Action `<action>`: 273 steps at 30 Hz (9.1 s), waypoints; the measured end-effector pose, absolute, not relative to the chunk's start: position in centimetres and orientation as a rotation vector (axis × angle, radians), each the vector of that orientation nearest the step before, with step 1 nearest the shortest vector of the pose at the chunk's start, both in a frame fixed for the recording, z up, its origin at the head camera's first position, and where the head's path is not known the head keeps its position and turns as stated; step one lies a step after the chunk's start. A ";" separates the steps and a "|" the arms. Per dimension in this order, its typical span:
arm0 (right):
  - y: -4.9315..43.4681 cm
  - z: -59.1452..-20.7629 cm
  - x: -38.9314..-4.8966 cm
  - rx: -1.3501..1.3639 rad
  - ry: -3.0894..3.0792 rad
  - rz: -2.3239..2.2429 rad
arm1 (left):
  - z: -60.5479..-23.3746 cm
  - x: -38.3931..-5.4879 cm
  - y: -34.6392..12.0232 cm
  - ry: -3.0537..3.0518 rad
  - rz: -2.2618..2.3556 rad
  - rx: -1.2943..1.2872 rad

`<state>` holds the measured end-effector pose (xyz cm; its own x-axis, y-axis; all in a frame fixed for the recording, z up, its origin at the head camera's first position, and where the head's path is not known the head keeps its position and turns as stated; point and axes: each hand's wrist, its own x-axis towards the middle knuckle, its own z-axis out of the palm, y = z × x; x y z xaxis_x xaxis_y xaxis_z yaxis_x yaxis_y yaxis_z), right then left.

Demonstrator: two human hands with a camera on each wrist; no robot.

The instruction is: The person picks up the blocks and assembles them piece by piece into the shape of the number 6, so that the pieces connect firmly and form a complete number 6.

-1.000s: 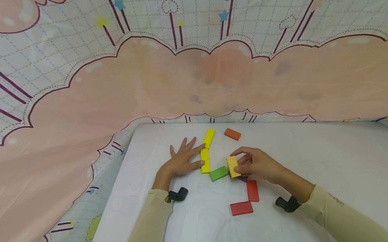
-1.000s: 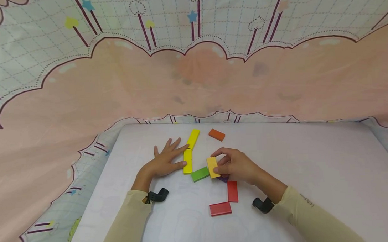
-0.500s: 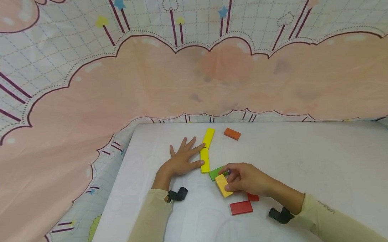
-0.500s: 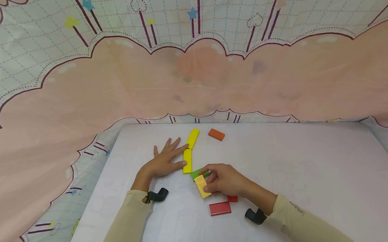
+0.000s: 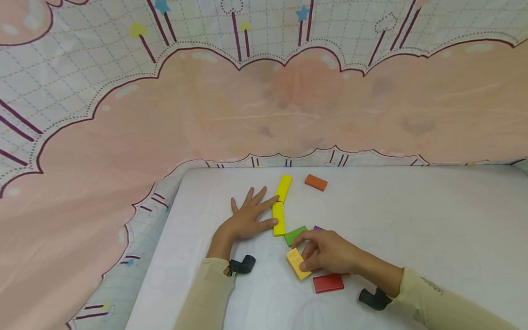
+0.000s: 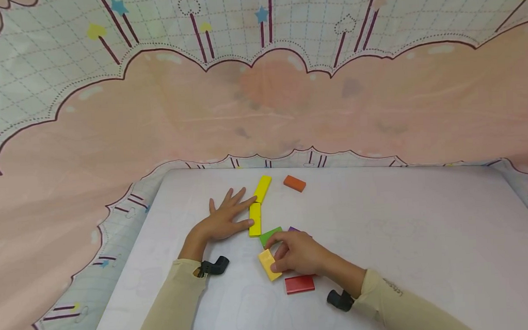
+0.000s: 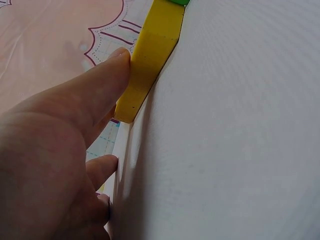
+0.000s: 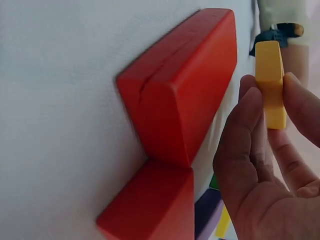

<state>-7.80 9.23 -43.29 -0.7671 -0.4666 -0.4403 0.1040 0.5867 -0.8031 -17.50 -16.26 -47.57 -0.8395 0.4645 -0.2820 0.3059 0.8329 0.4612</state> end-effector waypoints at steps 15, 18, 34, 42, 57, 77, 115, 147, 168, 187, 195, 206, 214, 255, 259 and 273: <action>8.5 -44.2 -7.4 -0.364 2.240 -1.027 | -47.6 -17.4 -16.4 2.632 0.573 0.594; 8.3 -44.2 -7.4 -0.400 2.252 -1.002 | -47.7 -17.4 -16.4 2.632 0.570 0.595; 7.6 -44.5 -7.5 -0.538 2.297 -0.949 | -47.9 -17.7 -16.5 2.640 0.590 0.616; 7.5 -44.6 -7.5 -0.541 2.241 -0.955 | -47.9 -17.7 -16.7 2.639 0.578 0.624; 8.3 -44.5 -8.4 -0.548 2.138 -0.905 | -47.8 -17.6 -16.6 2.634 0.589 0.617; 8.8 -44.5 -8.8 -0.616 2.127 -0.891 | -47.6 -17.5 -16.4 2.636 0.574 0.601; 8.5 -44.5 -8.5 -0.579 2.106 -0.913 | -47.4 -17.3 -16.6 2.627 0.567 0.599; 9.2 -43.5 -9.4 -0.599 2.097 -1.025 | -47.5 -17.0 -16.7 2.623 0.575 0.602; 15.1 -41.4 -18.1 -0.182 2.688 -1.088 | -47.4 -16.6 -16.3 2.625 0.590 0.559; 15.9 -44.9 -21.0 0.093 2.615 -1.070 | -47.4 -16.6 -16.3 2.624 0.575 0.559; 15.1 -45.5 -20.1 0.161 2.662 -0.976 | -47.7 -16.7 -16.6 2.619 0.578 0.573; 15.4 -45.2 -19.2 0.111 2.631 -1.071 | -47.7 -16.8 -16.8 2.621 0.569 0.594; 16.1 -45.3 -19.1 0.163 2.520 -1.260 | -47.6 -16.8 -16.7 2.633 0.582 0.593; 10.4 -42.3 -11.6 0.222 1.808 -1.814 | -47.8 -17.1 -16.0 2.652 0.579 0.548; 9.9 -42.5 -11.0 0.168 1.795 -1.789 | -47.6 -17.0 -16.0 2.647 0.594 0.541; 8.0 -43.5 -9.2 0.090 1.930 -1.631 | -47.7 -17.0 -16.1 2.646 0.584 0.562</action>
